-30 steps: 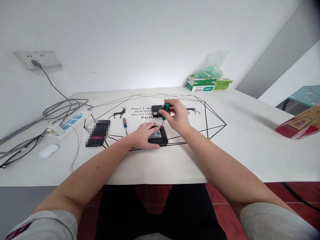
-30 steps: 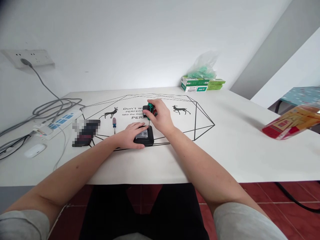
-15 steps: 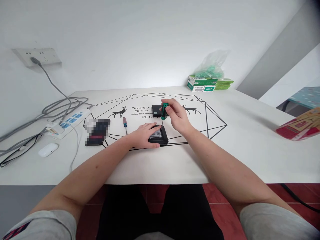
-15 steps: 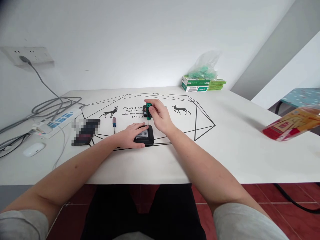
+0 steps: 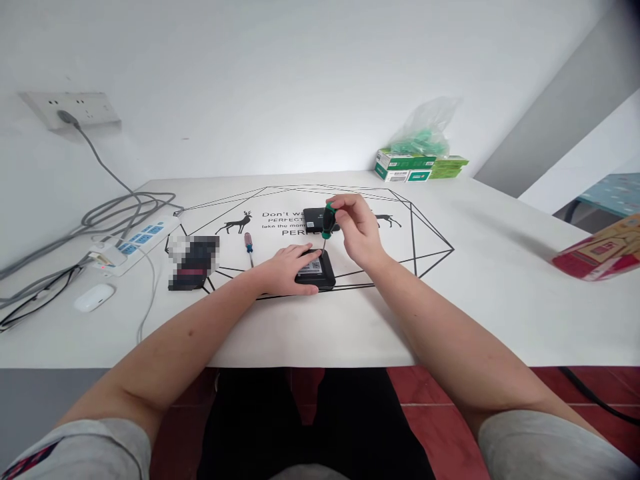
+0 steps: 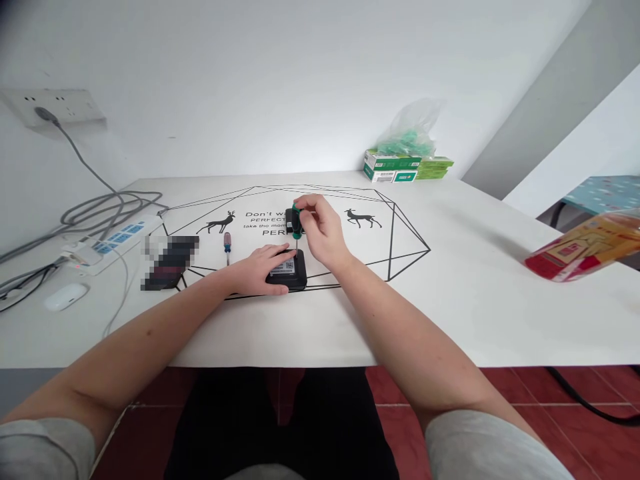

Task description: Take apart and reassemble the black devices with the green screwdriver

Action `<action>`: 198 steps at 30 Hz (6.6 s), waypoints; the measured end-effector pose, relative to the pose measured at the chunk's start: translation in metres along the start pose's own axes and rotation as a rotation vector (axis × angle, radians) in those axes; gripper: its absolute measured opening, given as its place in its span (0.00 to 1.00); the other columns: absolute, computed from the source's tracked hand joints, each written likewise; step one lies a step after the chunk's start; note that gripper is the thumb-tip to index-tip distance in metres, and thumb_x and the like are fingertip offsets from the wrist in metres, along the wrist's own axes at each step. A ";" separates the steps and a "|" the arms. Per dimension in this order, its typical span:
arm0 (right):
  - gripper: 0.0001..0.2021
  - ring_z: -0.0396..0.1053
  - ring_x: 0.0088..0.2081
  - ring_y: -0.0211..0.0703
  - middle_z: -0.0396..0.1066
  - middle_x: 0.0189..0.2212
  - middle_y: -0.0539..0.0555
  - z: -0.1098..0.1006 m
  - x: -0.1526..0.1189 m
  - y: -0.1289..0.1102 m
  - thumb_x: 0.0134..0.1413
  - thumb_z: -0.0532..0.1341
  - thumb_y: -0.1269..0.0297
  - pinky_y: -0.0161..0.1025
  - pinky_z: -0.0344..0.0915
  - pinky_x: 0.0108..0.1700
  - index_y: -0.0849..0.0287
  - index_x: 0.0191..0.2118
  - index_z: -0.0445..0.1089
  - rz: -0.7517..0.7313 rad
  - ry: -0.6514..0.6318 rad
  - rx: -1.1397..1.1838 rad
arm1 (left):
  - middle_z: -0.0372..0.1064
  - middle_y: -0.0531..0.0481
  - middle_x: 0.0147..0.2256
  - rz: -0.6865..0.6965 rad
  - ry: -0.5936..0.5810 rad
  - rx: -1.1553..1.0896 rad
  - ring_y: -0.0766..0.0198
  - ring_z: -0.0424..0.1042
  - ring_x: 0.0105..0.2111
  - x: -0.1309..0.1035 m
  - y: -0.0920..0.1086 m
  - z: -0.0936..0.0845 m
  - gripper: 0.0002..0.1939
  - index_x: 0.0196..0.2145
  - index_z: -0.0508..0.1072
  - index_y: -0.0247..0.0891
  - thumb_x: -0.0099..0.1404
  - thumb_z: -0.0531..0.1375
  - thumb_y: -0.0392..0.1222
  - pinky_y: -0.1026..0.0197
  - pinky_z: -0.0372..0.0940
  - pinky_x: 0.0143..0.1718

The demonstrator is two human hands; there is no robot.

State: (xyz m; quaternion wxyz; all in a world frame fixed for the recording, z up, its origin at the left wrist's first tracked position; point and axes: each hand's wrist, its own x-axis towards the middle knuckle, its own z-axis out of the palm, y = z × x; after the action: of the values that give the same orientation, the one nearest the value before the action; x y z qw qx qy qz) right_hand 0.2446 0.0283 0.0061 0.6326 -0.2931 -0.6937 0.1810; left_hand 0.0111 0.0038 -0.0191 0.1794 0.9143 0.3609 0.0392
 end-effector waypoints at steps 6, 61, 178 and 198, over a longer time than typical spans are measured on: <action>0.20 0.83 0.48 0.48 0.81 0.55 0.53 0.007 -0.006 -0.005 0.61 0.72 0.54 0.57 0.80 0.56 0.46 0.51 0.62 0.168 -0.039 0.107 | 0.40 0.33 0.83 0.000 0.008 -0.006 0.31 0.42 0.81 0.000 -0.001 0.000 0.54 0.83 0.53 0.42 0.72 0.62 0.73 0.29 0.44 0.79; 0.23 0.73 0.45 0.48 0.71 0.51 0.55 0.002 -0.002 0.000 0.62 0.68 0.60 0.51 0.80 0.43 0.46 0.60 0.66 0.010 0.051 -0.200 | 0.39 0.35 0.83 -0.023 -0.014 0.021 0.37 0.42 0.82 -0.010 -0.003 -0.004 0.47 0.82 0.52 0.41 0.80 0.48 0.74 0.35 0.43 0.79; 0.25 0.76 0.50 0.51 0.72 0.55 0.58 0.015 -0.018 -0.005 0.70 0.62 0.58 0.53 0.83 0.48 0.45 0.70 0.64 -0.043 -0.129 -0.120 | 0.33 0.28 0.83 -0.042 -0.121 0.047 0.33 0.36 0.83 -0.007 0.004 0.000 0.74 0.83 0.36 0.30 0.63 0.53 0.90 0.37 0.37 0.81; 0.23 0.72 0.47 0.50 0.69 0.45 0.56 0.014 -0.011 -0.010 0.71 0.52 0.74 0.55 0.78 0.49 0.44 0.60 0.74 -0.249 -0.057 -0.190 | 0.35 0.29 0.83 -0.039 -0.117 0.061 0.33 0.37 0.82 -0.008 0.002 0.000 0.73 0.84 0.36 0.33 0.64 0.54 0.90 0.36 0.38 0.81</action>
State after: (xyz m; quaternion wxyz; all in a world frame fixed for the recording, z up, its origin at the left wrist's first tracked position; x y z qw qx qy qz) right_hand 0.2297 0.0153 0.0015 0.5996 -0.2583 -0.7563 0.0427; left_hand 0.0069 -0.0030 -0.0180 0.1729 0.9130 0.3684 -0.0290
